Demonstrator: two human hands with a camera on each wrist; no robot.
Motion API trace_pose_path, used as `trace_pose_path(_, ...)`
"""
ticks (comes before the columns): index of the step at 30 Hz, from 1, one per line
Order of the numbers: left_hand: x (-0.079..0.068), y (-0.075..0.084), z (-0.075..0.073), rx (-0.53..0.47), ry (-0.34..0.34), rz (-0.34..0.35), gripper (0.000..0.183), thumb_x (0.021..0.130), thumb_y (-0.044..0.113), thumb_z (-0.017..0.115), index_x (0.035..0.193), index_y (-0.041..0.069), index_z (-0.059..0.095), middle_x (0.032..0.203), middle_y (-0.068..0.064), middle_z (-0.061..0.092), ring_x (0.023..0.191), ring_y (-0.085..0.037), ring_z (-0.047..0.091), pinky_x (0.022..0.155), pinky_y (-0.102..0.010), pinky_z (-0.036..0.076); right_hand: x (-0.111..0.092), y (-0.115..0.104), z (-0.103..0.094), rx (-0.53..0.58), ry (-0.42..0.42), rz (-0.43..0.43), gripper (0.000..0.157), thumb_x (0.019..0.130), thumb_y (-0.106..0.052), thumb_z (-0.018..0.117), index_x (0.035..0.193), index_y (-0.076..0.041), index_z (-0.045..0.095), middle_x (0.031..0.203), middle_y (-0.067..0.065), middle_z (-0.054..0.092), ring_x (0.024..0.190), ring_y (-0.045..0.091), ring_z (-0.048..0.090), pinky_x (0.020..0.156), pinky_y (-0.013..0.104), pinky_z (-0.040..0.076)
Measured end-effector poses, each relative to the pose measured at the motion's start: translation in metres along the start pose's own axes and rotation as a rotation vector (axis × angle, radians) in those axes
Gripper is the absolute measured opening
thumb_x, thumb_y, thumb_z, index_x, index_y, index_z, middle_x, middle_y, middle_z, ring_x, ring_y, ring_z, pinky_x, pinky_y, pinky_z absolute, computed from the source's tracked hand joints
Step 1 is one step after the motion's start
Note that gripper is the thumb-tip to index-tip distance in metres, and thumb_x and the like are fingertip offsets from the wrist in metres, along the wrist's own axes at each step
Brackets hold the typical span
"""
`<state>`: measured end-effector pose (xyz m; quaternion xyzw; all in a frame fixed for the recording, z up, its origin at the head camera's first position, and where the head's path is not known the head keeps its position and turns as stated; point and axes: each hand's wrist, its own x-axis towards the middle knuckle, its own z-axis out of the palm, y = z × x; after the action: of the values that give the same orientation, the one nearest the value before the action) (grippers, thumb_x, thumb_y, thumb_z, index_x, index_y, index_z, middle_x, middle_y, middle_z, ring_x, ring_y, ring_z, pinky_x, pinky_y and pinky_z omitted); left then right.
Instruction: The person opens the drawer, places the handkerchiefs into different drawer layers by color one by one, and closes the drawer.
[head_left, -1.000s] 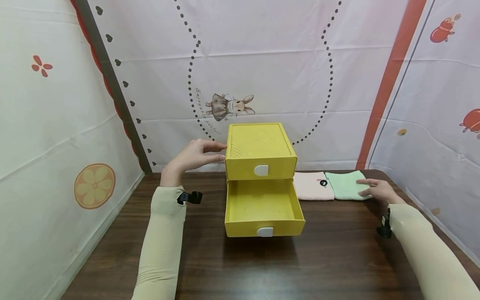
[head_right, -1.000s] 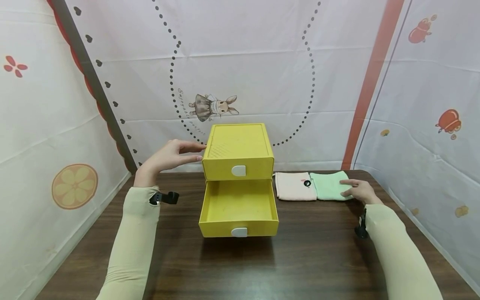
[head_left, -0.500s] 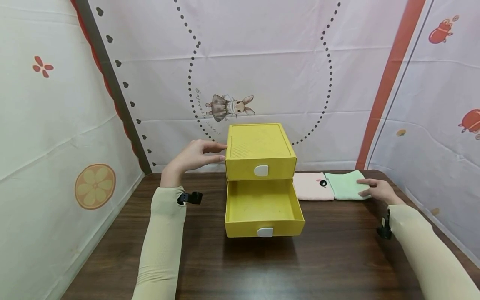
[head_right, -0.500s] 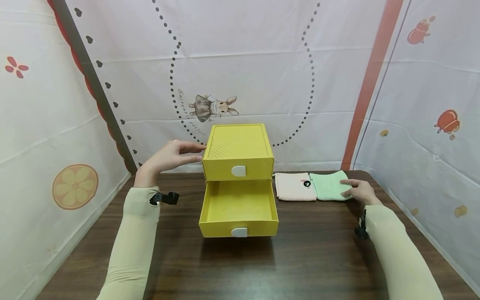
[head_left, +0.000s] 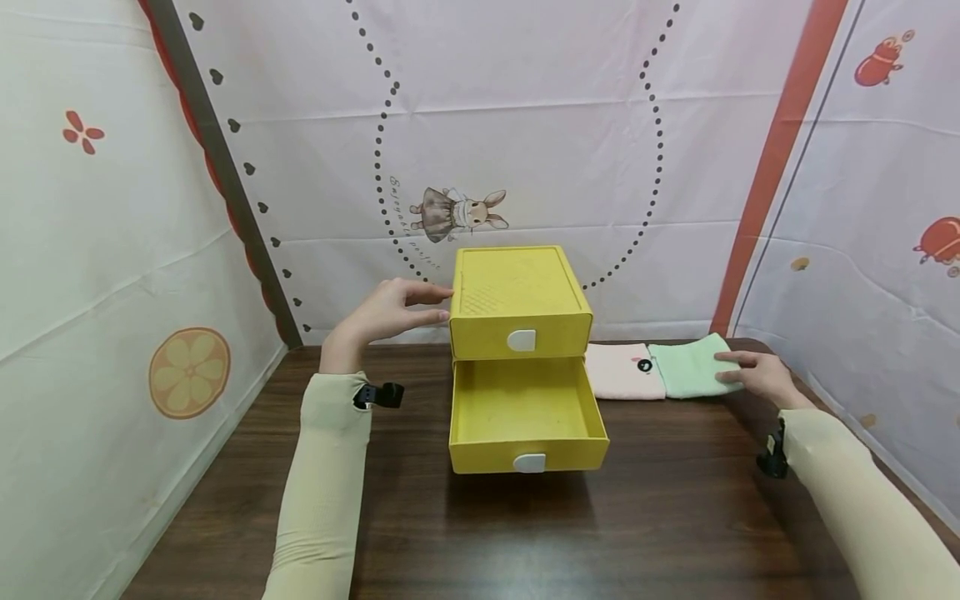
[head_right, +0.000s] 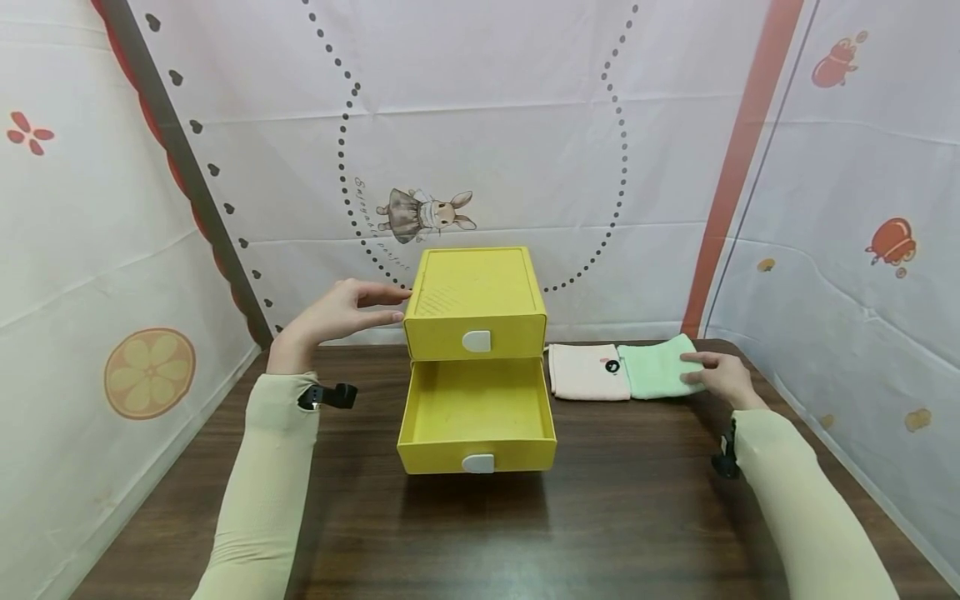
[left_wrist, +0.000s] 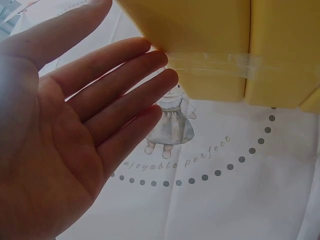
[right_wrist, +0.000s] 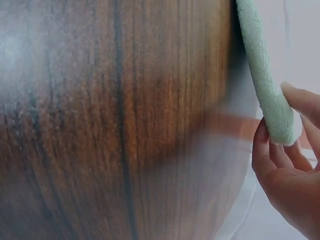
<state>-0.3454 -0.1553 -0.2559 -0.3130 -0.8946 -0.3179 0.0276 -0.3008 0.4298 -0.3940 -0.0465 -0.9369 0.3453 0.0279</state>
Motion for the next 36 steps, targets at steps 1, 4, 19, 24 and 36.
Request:
trace_pose_path(1,0.000,0.000,0.000,0.002,0.000,0.001,0.051,0.083,0.052,0.066,0.126,0.024,0.062,0.129,0.001,0.061,0.118,-0.018,0.057,0.099,-0.042,0.046,-0.001,-0.002,0.000,0.000,0.008,0.001,0.059,0.089,-0.029,0.066,0.134,0.004,0.049,0.141,0.034,0.035,0.091,0.027,0.047,0.065,0.023,0.040)
trace_pose_path(4,0.000,0.000,0.000,0.005,-0.002,0.008,0.052,0.083,0.053,0.066,0.126,0.024,0.062,0.129,0.000,0.061,0.118,-0.018,0.057,0.099,-0.042,0.046,-0.003,-0.006,-0.002,0.010,0.016,-0.008,0.059,0.088,-0.029,0.067,0.134,0.003,0.050,0.141,0.033,0.035,0.088,0.022,0.043,0.062,0.021,0.038)
trace_pose_path(19,-0.002,-0.001,0.000,-0.002,-0.009,0.013,0.050,0.084,0.051,0.067,0.126,0.024,0.062,0.128,0.000,0.062,0.118,-0.021,0.058,0.099,-0.042,0.047,-0.017,-0.017,-0.010,0.044,0.075,-0.072,0.061,0.086,-0.033,0.070,0.132,0.003,0.053,0.142,0.031,0.039,0.100,0.003,0.043,0.063,0.011,0.040)
trace_pose_path(24,-0.002,-0.002,0.000,-0.003,-0.010,0.013,0.050,0.084,0.049,0.067,0.127,0.023,0.062,0.128,-0.002,0.062,0.118,-0.023,0.057,0.099,-0.042,0.047,-0.020,-0.019,-0.015,0.043,0.102,-0.083,0.061,0.087,-0.038,0.068,0.133,0.000,0.053,0.141,0.030,0.040,0.097,0.004,0.042,0.063,0.013,0.038)
trace_pose_path(36,-0.001,0.000,-0.001,0.001,-0.006,0.019,0.051,0.084,0.050,0.066,0.126,0.023,0.062,0.128,-0.001,0.062,0.118,-0.023,0.058,0.099,-0.042,0.047,-0.043,-0.036,-0.032,0.072,0.119,-0.093,0.063,0.086,-0.044,0.066,0.135,-0.006,0.053,0.146,0.029,0.035,0.134,0.046,0.030,0.077,0.008,0.036)
